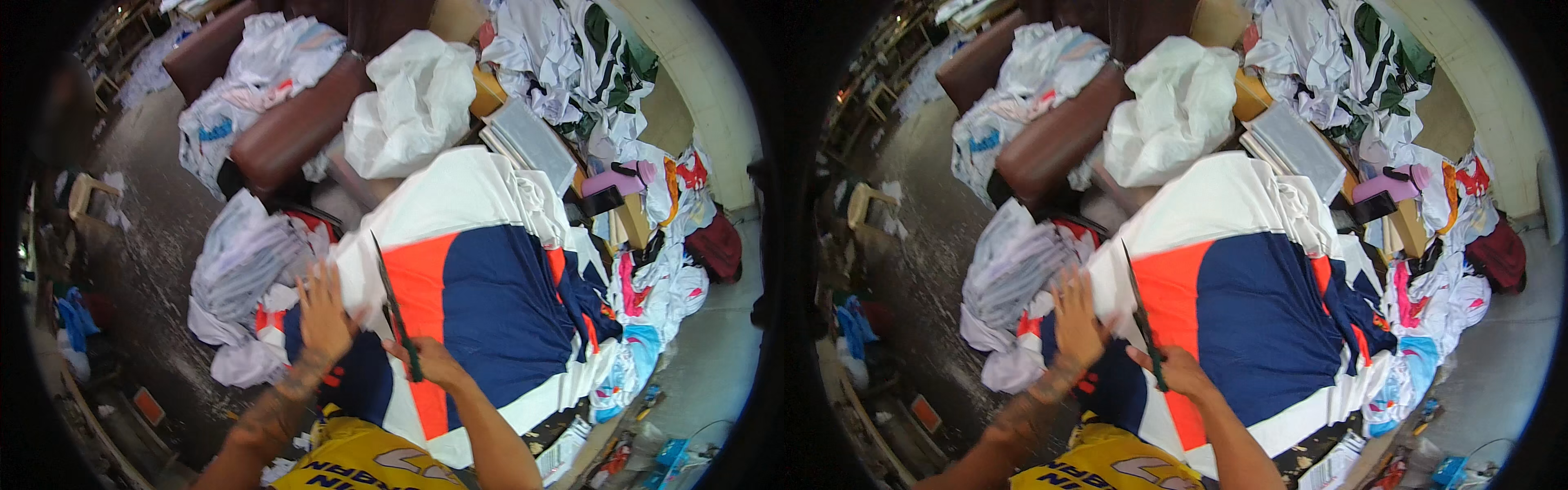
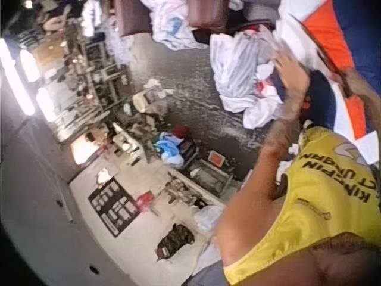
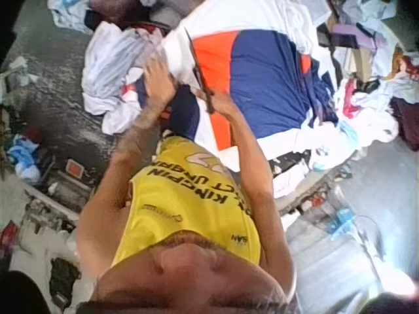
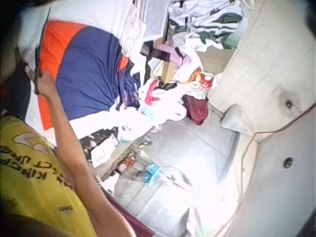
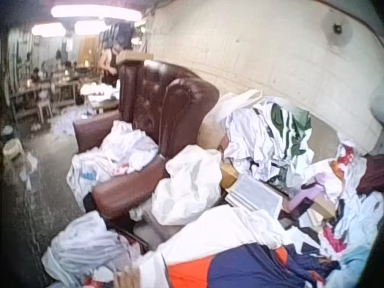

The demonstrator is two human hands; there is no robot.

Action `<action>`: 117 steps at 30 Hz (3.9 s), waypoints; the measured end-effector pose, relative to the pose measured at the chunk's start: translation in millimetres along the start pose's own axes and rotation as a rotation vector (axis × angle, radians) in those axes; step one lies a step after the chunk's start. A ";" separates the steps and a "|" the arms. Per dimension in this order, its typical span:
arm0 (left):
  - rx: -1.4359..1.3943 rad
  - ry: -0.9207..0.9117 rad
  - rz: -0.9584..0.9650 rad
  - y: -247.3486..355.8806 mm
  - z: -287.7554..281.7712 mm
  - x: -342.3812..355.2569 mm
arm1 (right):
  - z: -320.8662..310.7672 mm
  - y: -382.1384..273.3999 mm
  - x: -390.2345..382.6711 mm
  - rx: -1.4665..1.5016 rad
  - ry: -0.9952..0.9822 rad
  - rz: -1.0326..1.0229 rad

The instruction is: The person cuts a large piece of white fabric with a blue and red design using shears on a cluttered table. They repeatedly fold the fabric, cut along edges, and stack the cut pieces while occasionally consulting a paper document.

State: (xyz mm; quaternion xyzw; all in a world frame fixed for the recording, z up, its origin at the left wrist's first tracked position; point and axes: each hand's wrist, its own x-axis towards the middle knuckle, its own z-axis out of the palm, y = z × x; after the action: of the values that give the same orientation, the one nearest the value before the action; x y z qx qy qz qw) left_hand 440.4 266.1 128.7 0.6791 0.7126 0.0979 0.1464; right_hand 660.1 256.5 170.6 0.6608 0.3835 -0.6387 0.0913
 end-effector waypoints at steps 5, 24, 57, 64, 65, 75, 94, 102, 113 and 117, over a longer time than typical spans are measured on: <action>-0.047 -0.037 0.109 -11.5 41.6 -112.5 | 6.7 3.7 -9.3 -0.062 0.063 -0.083; -0.374 -0.716 0.259 -18.7 -54.2 -228.5 | 68.9 255.9 -177.8 -0.128 0.139 -0.560; -0.144 0.326 0.406 -141.7 116.1 -208.9 | 48.5 567.8 -220.0 0.250 1.325 0.231; -0.034 -0.247 0.778 156.9 165.9 -234.3 | -22.9 423.5 -144.2 -0.288 1.011 -0.467; -0.122 -0.477 0.675 208.0 158.3 -250.7 | -27.4 407.8 -135.3 -0.414 0.878 -0.628; 0.139 -0.473 1.187 414.9 -116.1 -189.4 | -419.4 423.8 -258.2 -0.096 1.785 -0.729; -0.091 -0.256 0.764 185.6 117.4 -334.0 | -88.3 446.1 -126.9 -0.678 0.947 -0.560; -0.235 0.220 0.458 143.9 7.7 -280.4 | -2.5 241.7 -260.6 -0.499 0.408 -1.181; -0.180 1.161 -0.044 -150.9 -385.4 -33.9 | -298.8 203.5 -343.9 -0.855 1.724 -0.227; -0.036 0.836 0.265 -105.5 -433.9 -67.1 | -275.4 190.0 -439.7 -0.206 1.670 -1.107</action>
State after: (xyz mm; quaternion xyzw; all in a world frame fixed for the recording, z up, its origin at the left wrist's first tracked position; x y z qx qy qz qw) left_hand 195.4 218.8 505.1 0.6641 0.6155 0.3944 -0.1567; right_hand 1040.1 122.1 548.5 0.6147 0.6312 0.1125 -0.4594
